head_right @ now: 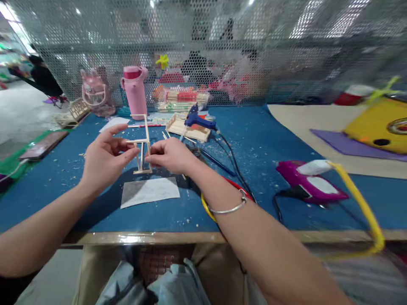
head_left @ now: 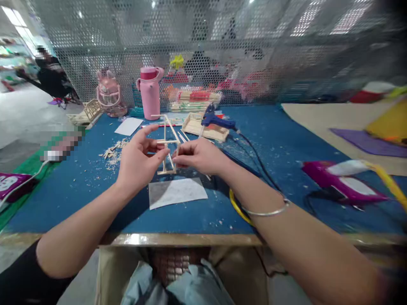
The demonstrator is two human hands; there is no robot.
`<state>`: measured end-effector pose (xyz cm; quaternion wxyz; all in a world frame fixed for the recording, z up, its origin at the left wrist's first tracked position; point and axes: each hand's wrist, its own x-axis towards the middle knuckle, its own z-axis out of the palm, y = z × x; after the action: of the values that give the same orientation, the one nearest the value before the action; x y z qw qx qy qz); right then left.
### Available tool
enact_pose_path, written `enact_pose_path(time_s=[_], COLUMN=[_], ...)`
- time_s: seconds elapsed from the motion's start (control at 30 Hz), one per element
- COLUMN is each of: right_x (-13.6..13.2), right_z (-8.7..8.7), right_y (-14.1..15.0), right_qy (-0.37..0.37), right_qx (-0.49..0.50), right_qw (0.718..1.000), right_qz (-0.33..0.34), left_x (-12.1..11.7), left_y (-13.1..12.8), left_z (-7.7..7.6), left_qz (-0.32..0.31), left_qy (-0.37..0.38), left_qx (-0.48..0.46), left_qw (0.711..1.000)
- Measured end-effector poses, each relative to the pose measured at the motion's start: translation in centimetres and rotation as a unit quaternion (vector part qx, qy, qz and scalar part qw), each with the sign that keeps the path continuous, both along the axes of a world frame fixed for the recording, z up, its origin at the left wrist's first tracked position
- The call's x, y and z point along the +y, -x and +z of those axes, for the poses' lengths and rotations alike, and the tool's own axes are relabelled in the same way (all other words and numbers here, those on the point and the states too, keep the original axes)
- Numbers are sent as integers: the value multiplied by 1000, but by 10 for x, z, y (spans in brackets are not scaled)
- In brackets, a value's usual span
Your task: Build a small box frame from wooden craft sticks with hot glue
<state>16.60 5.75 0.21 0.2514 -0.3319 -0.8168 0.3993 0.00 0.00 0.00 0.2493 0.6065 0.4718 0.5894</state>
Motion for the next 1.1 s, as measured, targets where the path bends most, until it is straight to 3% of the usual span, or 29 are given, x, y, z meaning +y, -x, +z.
enact_pose_path(time_s=[0.37,0.8,0.9,0.97,1.1], right_x=[0,-2,-2,-2,0], right_z=[0,0,4,8,9], right_y=[0,1,-2,-6,-10], right_qy=[26,63,65,82,74], right_qx=[-18,2,-6,-15,-55], right_qw=[999,998,998,997,996], right_qz=[-6,-2,1,-3,17], left_x=[3,-2,-2,-2,-1], left_y=[-2,-1,10,22,38], left_z=[-2,3,10,16,16], left_qz=[-3,9,4,0,-37], left_qy=[23,28,29,69,201], left_qx=[-28,21,75,148,297], left_qw=[999,999,997,987,933])
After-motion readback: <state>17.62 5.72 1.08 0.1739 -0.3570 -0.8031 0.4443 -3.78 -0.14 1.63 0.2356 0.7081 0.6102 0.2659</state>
